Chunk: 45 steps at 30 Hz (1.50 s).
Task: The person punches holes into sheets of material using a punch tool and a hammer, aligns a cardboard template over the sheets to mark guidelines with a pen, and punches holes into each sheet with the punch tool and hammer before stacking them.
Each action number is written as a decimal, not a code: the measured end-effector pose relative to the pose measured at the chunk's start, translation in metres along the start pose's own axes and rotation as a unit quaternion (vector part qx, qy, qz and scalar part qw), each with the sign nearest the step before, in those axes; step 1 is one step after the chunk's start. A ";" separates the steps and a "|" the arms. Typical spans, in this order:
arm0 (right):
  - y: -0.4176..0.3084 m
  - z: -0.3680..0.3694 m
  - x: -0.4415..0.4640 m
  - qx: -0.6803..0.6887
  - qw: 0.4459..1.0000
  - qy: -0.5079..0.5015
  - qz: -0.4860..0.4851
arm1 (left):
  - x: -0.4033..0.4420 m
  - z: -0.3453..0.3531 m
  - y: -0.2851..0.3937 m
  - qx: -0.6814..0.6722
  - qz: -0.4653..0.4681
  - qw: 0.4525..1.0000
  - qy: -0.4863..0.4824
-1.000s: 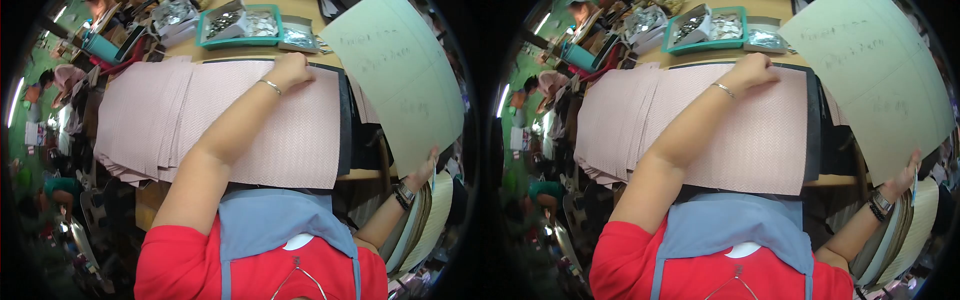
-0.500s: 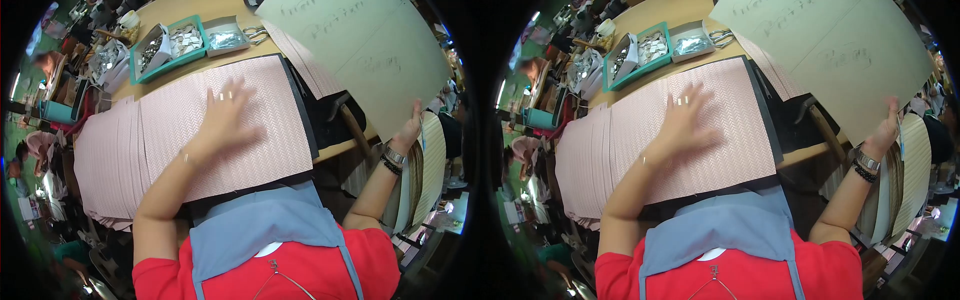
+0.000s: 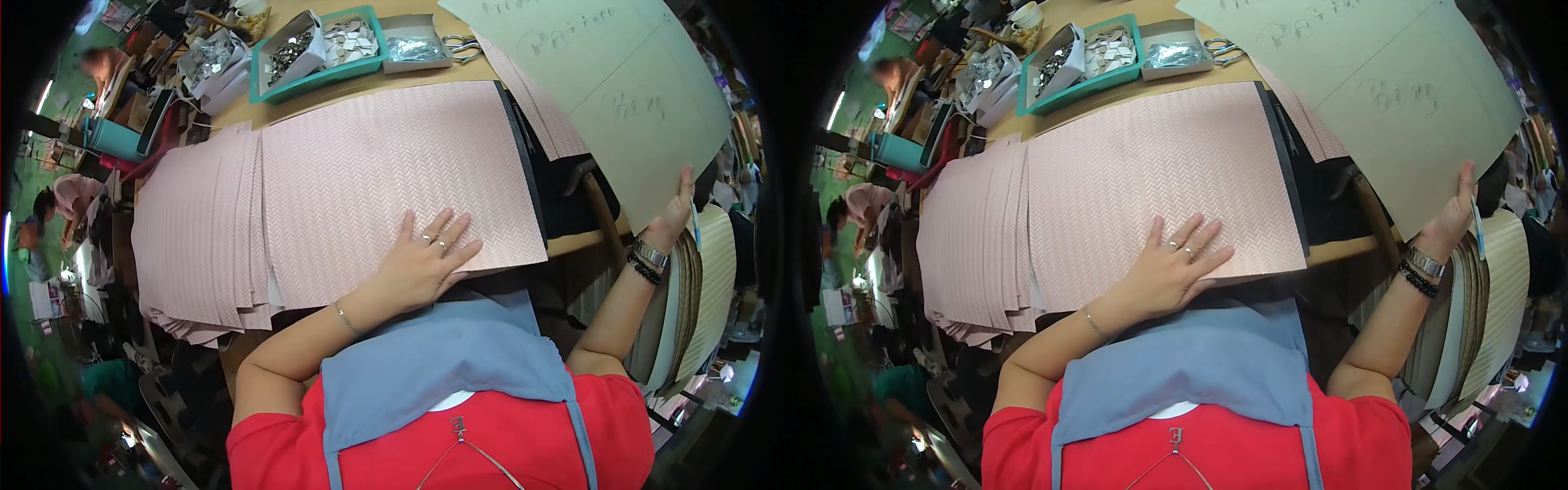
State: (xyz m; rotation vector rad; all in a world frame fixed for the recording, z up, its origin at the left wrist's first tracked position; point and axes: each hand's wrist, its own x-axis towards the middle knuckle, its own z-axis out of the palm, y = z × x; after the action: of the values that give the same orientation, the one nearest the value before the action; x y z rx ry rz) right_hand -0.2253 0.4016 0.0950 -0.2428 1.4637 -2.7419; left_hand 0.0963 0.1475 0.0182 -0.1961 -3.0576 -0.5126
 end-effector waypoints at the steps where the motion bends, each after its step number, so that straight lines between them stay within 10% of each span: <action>1: 0.001 0.000 -0.001 0.011 0.999 -0.021 0.022 | 0.000 -0.002 0.001 -0.021 -0.006 1.000 -0.002; 9: 0.012 0.011 -0.005 0.051 0.990 -0.094 0.093 | -0.006 -0.032 -0.029 -0.303 -0.084 0.946 0.082; 15: 0.023 0.009 -0.004 0.051 0.982 -0.112 0.144 | -0.029 -0.044 -0.049 -0.555 -0.178 0.799 0.148; 18: 0.033 0.018 -0.009 -0.045 0.978 -0.150 0.141 | -0.045 -0.060 -0.077 -0.826 -0.117 0.522 0.177; 21: 0.048 0.045 -0.031 -0.105 0.964 -0.184 0.158 | -0.059 -0.082 -0.089 -0.883 -0.087 0.413 0.207; 25: 0.078 0.071 -0.041 -0.103 0.938 -0.247 0.219 | -0.065 -0.092 -0.091 -0.683 -0.238 0.625 0.293; 26: 0.085 0.077 -0.041 -0.060 0.935 -0.247 0.247 | -0.068 -0.090 -0.099 -0.726 -0.227 0.563 0.324; 38: 0.096 0.084 -0.046 -0.147 0.951 -0.206 0.176 | -0.128 -0.149 -0.212 -0.611 -0.293 0.535 0.504; 45: 0.134 0.043 -0.033 -0.433 0.861 -0.258 -0.066 | -0.125 -0.150 -0.297 -0.354 -0.424 0.648 0.524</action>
State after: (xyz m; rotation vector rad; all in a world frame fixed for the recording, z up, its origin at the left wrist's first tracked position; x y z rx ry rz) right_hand -0.1930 0.2942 0.0032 -1.0125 2.3805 -1.6375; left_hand 0.1838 -0.1942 0.0571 1.1366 -1.4868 -1.2341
